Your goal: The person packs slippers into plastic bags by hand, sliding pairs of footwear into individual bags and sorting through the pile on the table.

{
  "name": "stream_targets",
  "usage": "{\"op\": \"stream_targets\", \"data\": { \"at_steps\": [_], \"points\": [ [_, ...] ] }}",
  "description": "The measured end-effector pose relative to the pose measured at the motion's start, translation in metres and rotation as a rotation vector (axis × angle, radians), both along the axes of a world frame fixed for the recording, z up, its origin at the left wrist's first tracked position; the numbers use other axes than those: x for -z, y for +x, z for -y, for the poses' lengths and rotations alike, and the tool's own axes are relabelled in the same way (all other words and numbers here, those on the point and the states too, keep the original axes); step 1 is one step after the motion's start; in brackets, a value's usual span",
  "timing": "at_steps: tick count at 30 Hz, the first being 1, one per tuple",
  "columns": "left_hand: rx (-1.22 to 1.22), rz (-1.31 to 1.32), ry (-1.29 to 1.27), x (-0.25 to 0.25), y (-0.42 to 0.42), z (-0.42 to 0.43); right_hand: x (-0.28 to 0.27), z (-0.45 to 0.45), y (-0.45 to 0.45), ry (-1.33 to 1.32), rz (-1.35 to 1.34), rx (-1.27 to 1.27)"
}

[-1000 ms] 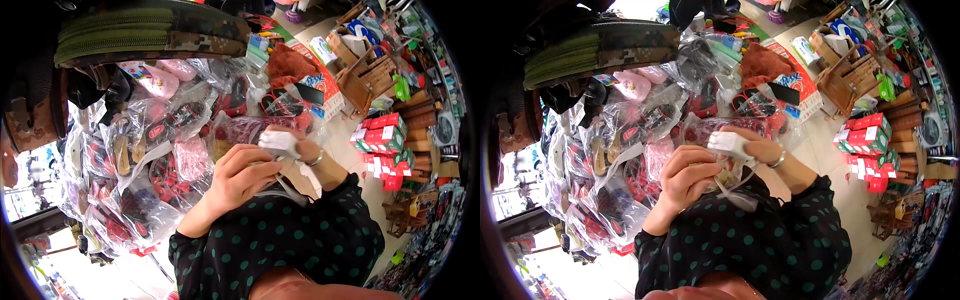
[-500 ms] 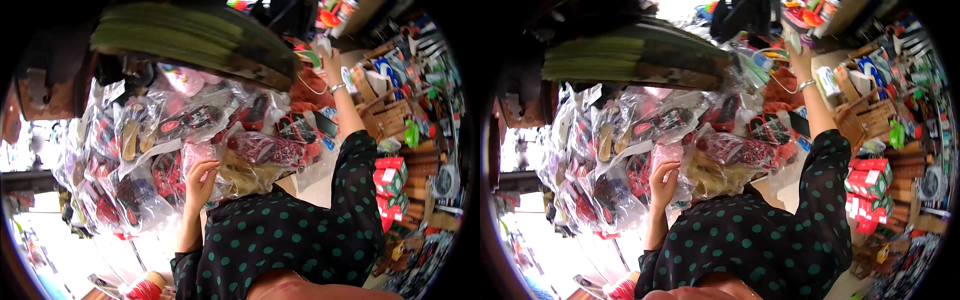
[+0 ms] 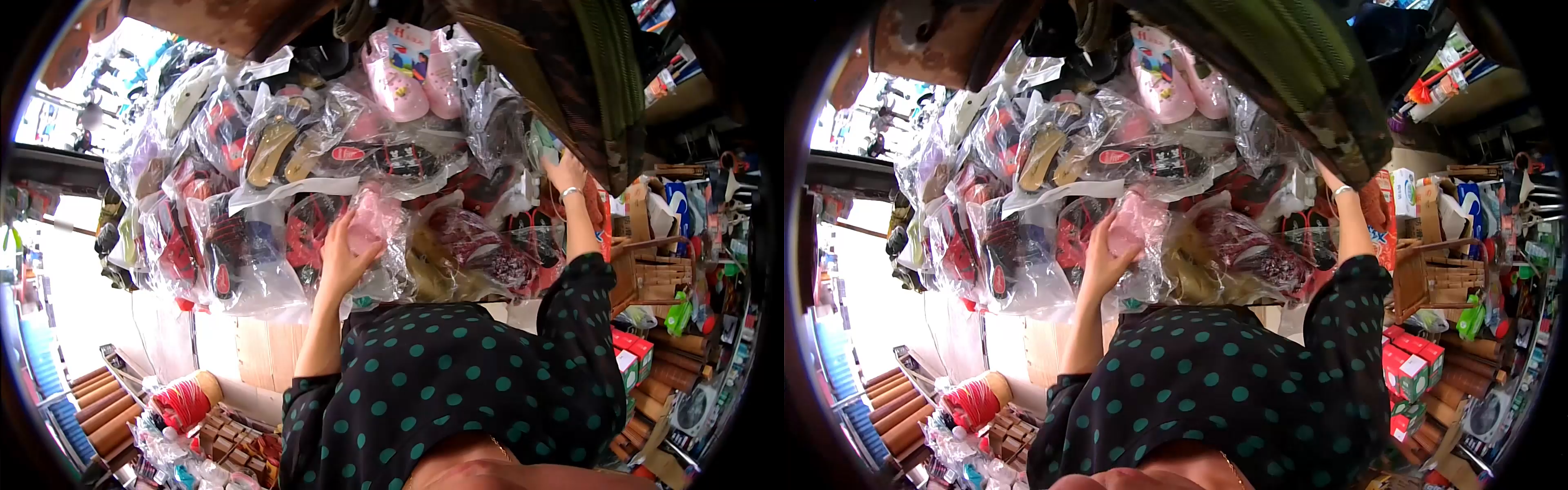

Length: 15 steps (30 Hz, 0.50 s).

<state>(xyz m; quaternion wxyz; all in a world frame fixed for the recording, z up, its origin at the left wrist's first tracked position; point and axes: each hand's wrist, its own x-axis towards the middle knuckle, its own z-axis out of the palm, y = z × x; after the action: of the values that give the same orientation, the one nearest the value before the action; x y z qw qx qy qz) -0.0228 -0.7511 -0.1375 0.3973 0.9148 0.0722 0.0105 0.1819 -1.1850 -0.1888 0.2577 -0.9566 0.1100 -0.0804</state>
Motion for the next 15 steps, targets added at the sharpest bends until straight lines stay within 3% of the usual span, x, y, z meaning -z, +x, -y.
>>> {"op": "stream_targets", "data": {
  "at_steps": [3,5,7,9,13,15],
  "points": [
    [0.041,-0.061,0.047,-0.007,0.009,-0.001,-0.047,-0.071,-0.033,0.246,-0.093,-0.258],
    [0.071,-0.080,0.041,-0.002,0.006,-0.002,-0.062,-0.132,-0.060,0.242,-0.179,-0.528],
    [0.071,0.092,-0.114,0.012,-0.003,-0.004,-0.031,-0.174,-0.066,-0.023,0.115,-0.818],
    [0.068,0.094,-0.188,0.013,-0.013,-0.004,0.004,-0.217,-0.062,-0.222,0.277,-0.759],
    [-0.068,0.074,-0.436,-0.012,-0.044,-0.026,0.057,-0.235,-0.020,-0.369,0.232,-0.773],
    [-0.260,-0.031,-1.088,-0.030,-0.065,-0.046,0.020,-0.231,-0.018,-0.166,0.228,-0.779]
  ]
}}
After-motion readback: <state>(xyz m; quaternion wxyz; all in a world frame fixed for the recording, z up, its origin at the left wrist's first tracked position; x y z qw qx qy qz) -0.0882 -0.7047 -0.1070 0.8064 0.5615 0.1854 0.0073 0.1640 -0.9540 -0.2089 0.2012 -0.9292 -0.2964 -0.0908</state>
